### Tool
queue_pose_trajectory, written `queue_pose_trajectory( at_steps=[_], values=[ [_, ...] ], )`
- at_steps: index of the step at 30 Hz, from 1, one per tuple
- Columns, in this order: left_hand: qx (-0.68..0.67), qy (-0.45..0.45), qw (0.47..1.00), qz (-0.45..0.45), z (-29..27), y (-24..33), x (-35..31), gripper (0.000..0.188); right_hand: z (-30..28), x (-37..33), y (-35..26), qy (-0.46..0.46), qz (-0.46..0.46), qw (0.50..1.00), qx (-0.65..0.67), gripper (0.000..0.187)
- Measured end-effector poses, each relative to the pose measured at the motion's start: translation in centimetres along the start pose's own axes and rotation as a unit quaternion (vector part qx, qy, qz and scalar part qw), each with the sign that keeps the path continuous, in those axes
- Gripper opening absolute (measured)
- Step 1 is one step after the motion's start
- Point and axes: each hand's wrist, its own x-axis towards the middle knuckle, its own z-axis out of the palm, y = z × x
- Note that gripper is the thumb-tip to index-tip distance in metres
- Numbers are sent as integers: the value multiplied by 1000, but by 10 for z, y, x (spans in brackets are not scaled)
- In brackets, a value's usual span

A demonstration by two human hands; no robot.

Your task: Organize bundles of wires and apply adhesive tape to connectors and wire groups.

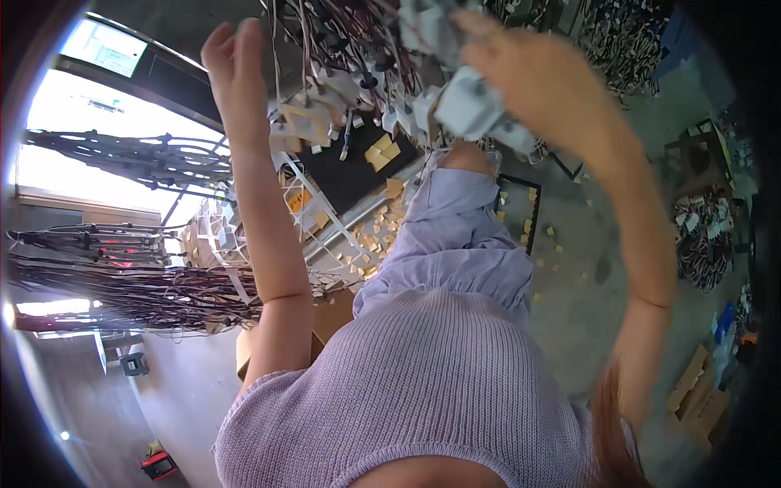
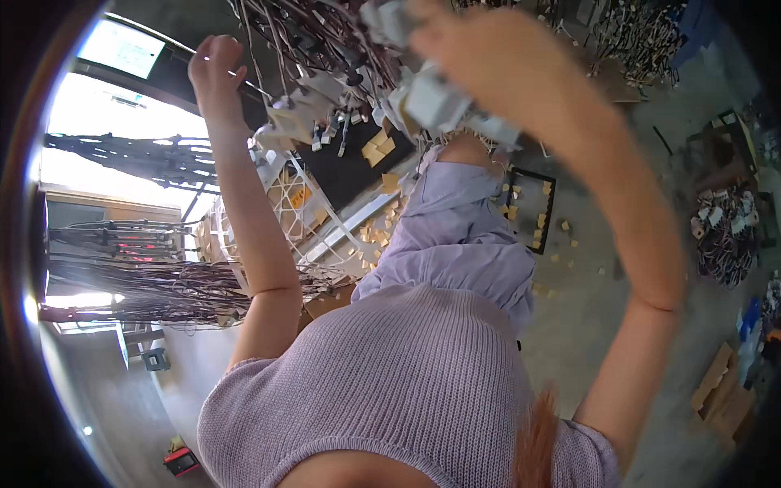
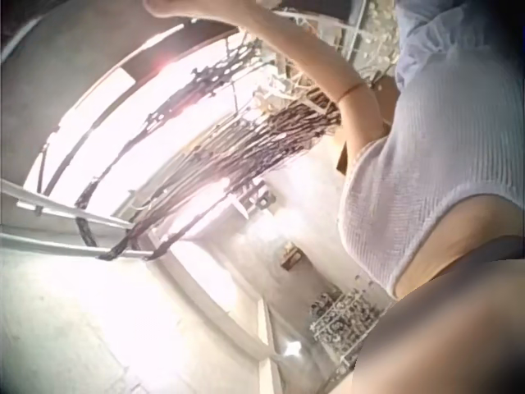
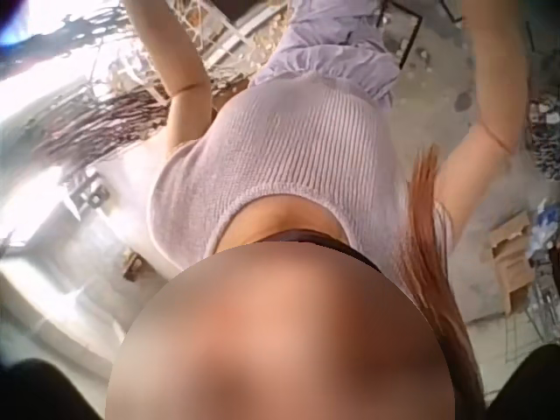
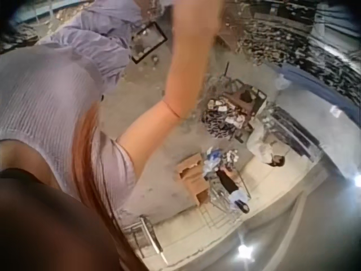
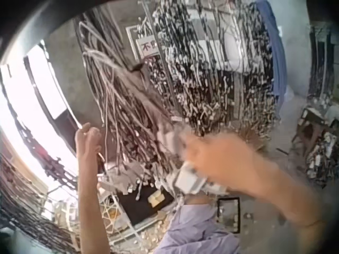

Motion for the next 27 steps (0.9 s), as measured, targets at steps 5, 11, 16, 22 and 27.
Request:
queue_pose_trajectory(
  at_steps=[5, 11, 16, 22, 27],
  values=[
    [-15, -69, 991, 111, 14, 37, 17, 83, 65, 33, -92, 255, -110, 957, 82, 29],
    [4, -150, 986, 71, -7, 10, 76, 40, 85, 6, -173, 278, -205, 897, 277, 48],
    [-105, -181, 974, -88, -48, -34, 113, 39, 123, -17, -163, 200, -143, 826, 508, 55],
    [-155, -272, 946, -89, -72, -58, 135, 60, 163, 0, -132, 168, 140, 701, 679, 83],
    [-146, -289, 943, -81, -72, -58, 138, 59, 182, 2, -144, 168, 86, 727, 661, 85]
  ],
)
